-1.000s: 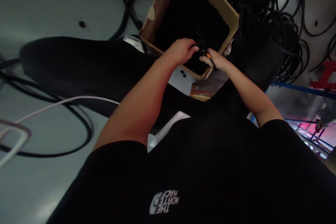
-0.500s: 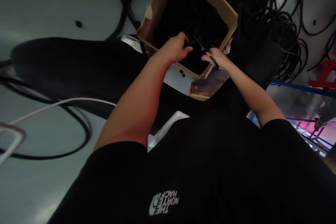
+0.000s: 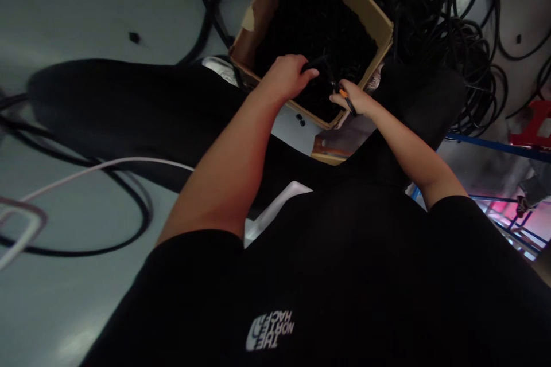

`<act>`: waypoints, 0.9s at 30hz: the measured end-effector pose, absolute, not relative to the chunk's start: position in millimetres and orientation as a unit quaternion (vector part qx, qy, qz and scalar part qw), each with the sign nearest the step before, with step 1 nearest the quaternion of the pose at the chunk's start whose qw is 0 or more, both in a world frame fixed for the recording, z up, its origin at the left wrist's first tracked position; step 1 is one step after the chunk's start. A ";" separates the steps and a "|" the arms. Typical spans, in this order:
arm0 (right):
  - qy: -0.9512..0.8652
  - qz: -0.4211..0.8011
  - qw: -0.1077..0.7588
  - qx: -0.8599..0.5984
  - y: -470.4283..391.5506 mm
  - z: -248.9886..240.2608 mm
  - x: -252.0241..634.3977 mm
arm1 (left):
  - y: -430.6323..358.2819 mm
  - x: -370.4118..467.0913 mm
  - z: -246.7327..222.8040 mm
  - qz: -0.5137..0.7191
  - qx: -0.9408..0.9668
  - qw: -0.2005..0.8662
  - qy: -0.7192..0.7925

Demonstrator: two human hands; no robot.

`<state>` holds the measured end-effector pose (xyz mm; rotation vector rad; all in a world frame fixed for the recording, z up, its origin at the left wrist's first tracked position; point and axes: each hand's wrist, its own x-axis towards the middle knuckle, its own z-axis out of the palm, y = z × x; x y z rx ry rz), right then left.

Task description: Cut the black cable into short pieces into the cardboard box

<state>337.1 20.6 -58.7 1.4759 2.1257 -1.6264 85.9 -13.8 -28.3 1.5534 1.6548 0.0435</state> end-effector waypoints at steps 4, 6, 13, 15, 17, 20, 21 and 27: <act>0.701 -0.503 0.067 0.501 19.8 -56.8 327.5 | -15.5 91.8 -32.0 0.014 0.637 0.434 0.637; 0.702 -0.497 0.067 0.505 19.2 -54.7 324.4 | -16.3 93.5 -31.2 0.014 0.642 0.437 0.630; 0.692 -0.457 0.078 0.554 22.4 -38.8 321.3 | -17.1 91.4 -14.7 0.022 0.621 0.437 0.650; 0.680 -0.452 0.077 0.572 25.1 -32.5 322.5 | -18.3 89.7 -12.4 0.038 0.608 0.439 0.661; 0.672 -0.445 0.078 0.587 27.6 -26.9 325.0 | -19.9 87.8 -13.1 0.055 0.594 0.439 0.671; 0.670 -0.436 0.089 0.594 29.2 -20.8 329.7 | -21.9 85.7 -17.0 0.062 0.588 0.435 0.679; 0.672 -0.434 0.095 0.592 29.1 -19.3 330.8 | -22.2 85.4 -18.0 0.059 0.589 0.432 0.680; 0.674 -0.439 0.119 0.582 26.2 -13.7 331.1 | -21.6 88.1 -16.3 0.032 0.592 0.406 0.695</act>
